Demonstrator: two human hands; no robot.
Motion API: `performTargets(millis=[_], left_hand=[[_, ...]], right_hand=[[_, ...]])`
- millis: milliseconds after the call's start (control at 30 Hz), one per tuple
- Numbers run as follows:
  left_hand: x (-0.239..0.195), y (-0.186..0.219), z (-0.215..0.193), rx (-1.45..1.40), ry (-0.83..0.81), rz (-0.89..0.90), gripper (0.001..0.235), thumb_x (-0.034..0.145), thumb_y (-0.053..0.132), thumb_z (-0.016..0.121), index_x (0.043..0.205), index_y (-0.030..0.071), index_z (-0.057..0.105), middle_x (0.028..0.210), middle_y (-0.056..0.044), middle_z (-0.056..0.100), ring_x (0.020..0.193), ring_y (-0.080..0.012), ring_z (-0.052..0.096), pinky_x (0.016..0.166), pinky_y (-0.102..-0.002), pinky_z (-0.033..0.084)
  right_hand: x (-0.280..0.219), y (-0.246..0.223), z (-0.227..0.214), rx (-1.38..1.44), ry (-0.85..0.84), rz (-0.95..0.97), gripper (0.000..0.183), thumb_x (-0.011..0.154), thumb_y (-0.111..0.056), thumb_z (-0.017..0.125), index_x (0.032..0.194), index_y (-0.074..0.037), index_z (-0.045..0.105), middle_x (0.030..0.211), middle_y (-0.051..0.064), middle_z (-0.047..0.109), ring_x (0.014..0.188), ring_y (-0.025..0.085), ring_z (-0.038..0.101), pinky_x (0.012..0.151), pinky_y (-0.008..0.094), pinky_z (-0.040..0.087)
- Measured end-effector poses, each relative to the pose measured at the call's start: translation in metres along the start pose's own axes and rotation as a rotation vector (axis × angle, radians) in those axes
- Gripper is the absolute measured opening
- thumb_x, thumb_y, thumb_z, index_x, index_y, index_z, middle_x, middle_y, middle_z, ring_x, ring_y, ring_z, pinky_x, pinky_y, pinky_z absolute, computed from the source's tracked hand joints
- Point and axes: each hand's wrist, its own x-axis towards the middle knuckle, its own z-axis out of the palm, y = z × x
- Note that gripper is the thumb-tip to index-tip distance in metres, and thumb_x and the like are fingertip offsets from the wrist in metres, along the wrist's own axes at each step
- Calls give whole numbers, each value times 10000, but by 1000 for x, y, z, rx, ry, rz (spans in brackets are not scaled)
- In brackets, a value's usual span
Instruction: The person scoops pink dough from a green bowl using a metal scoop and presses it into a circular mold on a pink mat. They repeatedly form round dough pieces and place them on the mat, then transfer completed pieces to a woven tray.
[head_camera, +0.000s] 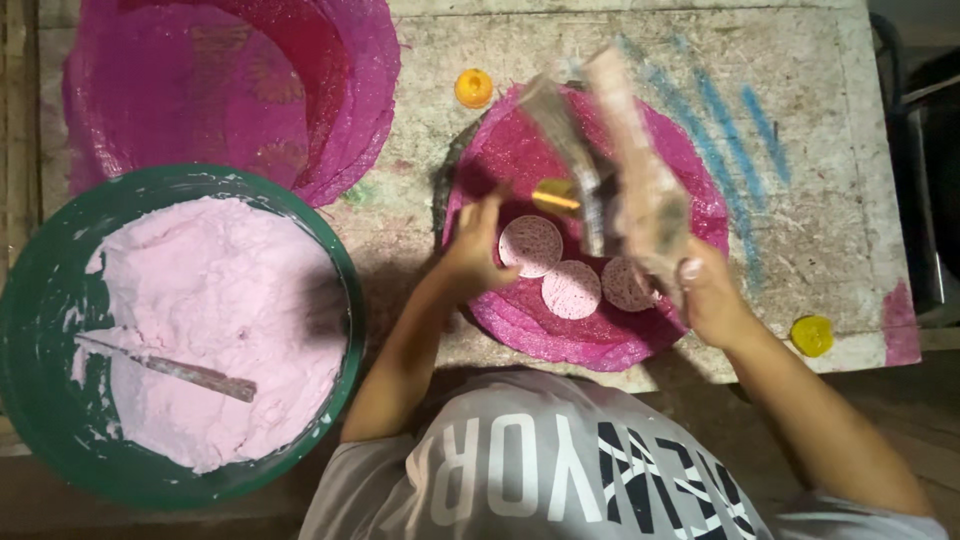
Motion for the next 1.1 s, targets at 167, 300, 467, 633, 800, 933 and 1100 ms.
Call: performTargets(millis=[167, 300, 467, 633, 800, 933, 1100], left_hand=[[-5, -1, 14, 150, 41, 326, 1216, 649, 143, 923, 1604, 122, 171, 1525, -188, 441, 1386, -403, 388, 1153, -514, 299], [2, -8, 13, 46, 23, 261, 1219, 632, 161, 919, 1603, 130, 183, 1485, -146, 522, 1385, -402, 421, 1186, -502, 316], [37, -20, -8, 7, 102, 266, 1223, 676, 172, 944, 1614, 114, 162, 1531, -169, 497, 1452, -405, 358, 1226, -517, 250], [68, -25, -18, 108, 188, 210, 1261, 647, 261, 952, 1621, 126, 161, 1561, -148, 487, 1465, -384, 355, 1225, -518, 245], [76, -13, -19, 222, 400, 324, 1250, 728, 522, 912, 1561, -15, 150, 1560, -322, 320, 1437, -471, 263, 1148, -558, 218], [94, 16, -22, -1521, -107, 510, 821, 977, 653, 578, 1486, 26, 436, 1423, -122, 537, 1371, -297, 472, 1260, -530, 298], [115, 22, -32, -2050, -96, 665, 635, 1025, 721, 421, 956, 111, 580, 869, -25, 559, 863, -193, 562, 987, -393, 467]], right_hand=[[-13, -1, -1, 337, 183, -9, 804, 1004, -797, 393, 1250, -48, 553, 984, 59, 578, 845, 166, 547, 720, 337, 450], [-24, -8, -2, 465, 259, -19, 872, 959, -823, 436, 1422, -84, 459, 1105, 50, 542, 928, 160, 543, 752, 349, 455], [-29, -9, -6, 483, 295, 6, 933, 927, -846, 454, 1474, -90, 430, 1092, 48, 519, 884, 172, 538, 735, 363, 459], [-21, 7, -3, 460, 281, 66, 935, 955, -834, 391, 1485, -67, 461, 1034, 62, 574, 865, 160, 552, 716, 323, 448], [4, 12, -16, 98, 133, 240, 913, 975, -793, 269, 1299, -29, 648, 858, 89, 625, 710, 185, 560, 598, 352, 436], [68, -11, -20, -142, -263, 383, 883, 972, -757, 239, 1060, -27, 728, 800, 84, 733, 712, 155, 678, 653, 320, 556], [137, -62, -14, -230, -406, 734, 786, 918, -713, 287, 1042, -65, 714, 773, 89, 718, 697, 205, 684, 658, 387, 573]])
